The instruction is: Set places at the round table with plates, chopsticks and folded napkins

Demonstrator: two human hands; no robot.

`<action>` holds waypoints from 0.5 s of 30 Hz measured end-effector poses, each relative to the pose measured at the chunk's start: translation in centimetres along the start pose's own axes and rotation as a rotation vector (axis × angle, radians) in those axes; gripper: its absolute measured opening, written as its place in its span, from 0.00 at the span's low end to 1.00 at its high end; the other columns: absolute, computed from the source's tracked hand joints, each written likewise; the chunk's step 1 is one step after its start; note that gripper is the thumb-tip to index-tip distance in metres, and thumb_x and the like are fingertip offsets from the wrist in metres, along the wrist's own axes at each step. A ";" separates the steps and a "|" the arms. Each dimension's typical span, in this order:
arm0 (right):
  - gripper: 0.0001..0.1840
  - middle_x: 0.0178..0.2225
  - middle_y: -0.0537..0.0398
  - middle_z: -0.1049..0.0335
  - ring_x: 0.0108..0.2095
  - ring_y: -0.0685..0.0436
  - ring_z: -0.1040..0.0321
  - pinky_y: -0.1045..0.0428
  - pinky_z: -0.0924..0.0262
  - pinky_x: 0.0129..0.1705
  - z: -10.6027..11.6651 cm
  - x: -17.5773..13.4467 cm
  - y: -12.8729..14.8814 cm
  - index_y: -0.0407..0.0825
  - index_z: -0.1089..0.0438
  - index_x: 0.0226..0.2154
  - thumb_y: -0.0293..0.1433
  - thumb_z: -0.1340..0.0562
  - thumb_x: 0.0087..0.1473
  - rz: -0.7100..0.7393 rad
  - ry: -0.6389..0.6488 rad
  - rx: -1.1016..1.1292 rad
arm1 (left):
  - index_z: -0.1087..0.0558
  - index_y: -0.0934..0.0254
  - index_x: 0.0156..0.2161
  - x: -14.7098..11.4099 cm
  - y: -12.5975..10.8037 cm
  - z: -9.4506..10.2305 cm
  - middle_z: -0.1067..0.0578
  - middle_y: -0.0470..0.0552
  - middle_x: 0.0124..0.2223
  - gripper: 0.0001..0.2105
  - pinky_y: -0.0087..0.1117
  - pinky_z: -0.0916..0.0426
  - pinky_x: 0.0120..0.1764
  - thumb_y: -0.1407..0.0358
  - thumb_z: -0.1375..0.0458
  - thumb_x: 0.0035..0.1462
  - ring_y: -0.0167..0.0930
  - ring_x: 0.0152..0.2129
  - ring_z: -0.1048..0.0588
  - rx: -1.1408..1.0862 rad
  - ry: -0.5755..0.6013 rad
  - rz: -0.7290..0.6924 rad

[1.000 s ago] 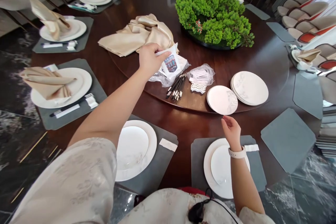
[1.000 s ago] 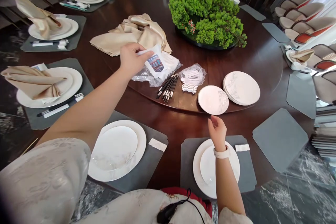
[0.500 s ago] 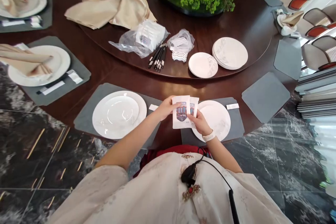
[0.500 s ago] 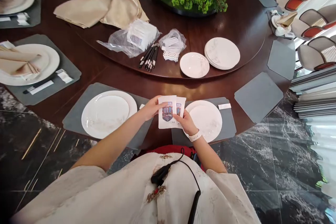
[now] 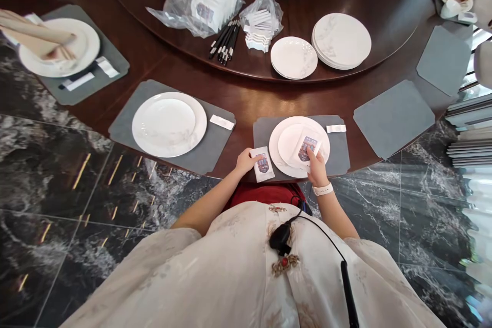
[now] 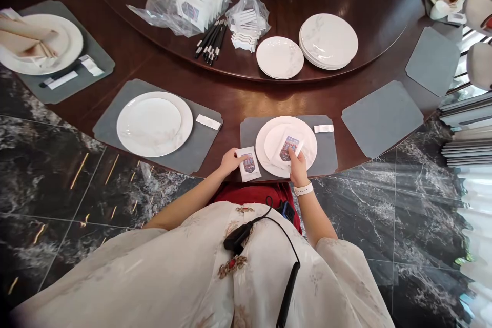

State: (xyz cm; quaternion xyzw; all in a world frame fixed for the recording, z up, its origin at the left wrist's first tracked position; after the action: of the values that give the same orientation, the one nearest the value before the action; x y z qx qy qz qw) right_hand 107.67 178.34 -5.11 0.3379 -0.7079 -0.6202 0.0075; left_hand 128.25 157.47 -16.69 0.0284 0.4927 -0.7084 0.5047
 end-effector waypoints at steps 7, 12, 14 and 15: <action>0.31 0.50 0.47 0.21 0.53 0.39 0.25 0.44 0.29 0.55 -1.4 -1.0 -0.6 0.47 0.26 0.49 0.50 0.29 0.48 -0.035 0.069 -0.008 | 0.28 0.60 0.51 -0.9 -2.3 -0.2 0.29 0.58 0.54 0.19 0.38 0.31 0.50 0.55 0.35 0.57 0.42 0.49 0.25 0.205 -0.074 -0.098; 0.32 0.50 0.47 0.22 0.52 0.39 0.25 0.44 0.29 0.55 -3.9 -1.4 -1.4 0.47 0.27 0.49 0.51 0.29 0.49 -0.043 0.151 -0.064 | 0.31 0.60 0.56 -2.4 -3.6 0.8 0.34 0.62 0.57 0.23 0.41 0.29 0.49 0.55 0.37 0.59 0.45 0.51 0.26 0.170 -0.172 -0.110; 0.32 0.52 0.47 0.23 0.53 0.39 0.26 0.43 0.31 0.57 -5.5 -1.7 -1.2 0.47 0.27 0.50 0.52 0.32 0.52 0.022 0.201 -0.143 | 0.32 0.62 0.57 -3.5 -4.5 1.6 0.31 0.60 0.53 0.21 0.40 0.28 0.49 0.56 0.42 0.63 0.40 0.47 0.25 -0.013 -0.203 -0.118; 0.32 0.53 0.46 0.24 0.54 0.39 0.27 0.43 0.32 0.58 -6.5 -2.0 -1.0 0.47 0.28 0.52 0.52 0.33 0.53 0.068 0.232 -0.197 | 0.34 0.62 0.59 -4.2 -4.9 1.9 0.29 0.59 0.51 0.20 0.39 0.27 0.47 0.57 0.44 0.65 0.37 0.44 0.24 -0.131 -0.191 -0.123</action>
State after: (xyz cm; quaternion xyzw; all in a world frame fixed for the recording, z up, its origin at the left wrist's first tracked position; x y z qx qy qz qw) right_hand 112.45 173.59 -3.69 0.3807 -0.6491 -0.6429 0.1431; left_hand 127.58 158.99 -10.15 -0.1028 0.4883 -0.7038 0.5056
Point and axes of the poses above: each hand's wrist, its own x-axis towards the middle knuckle, its own z-axis out of the back of the hand, y = z × x, the point moved 10 cm from there along x, towards the middle knuckle
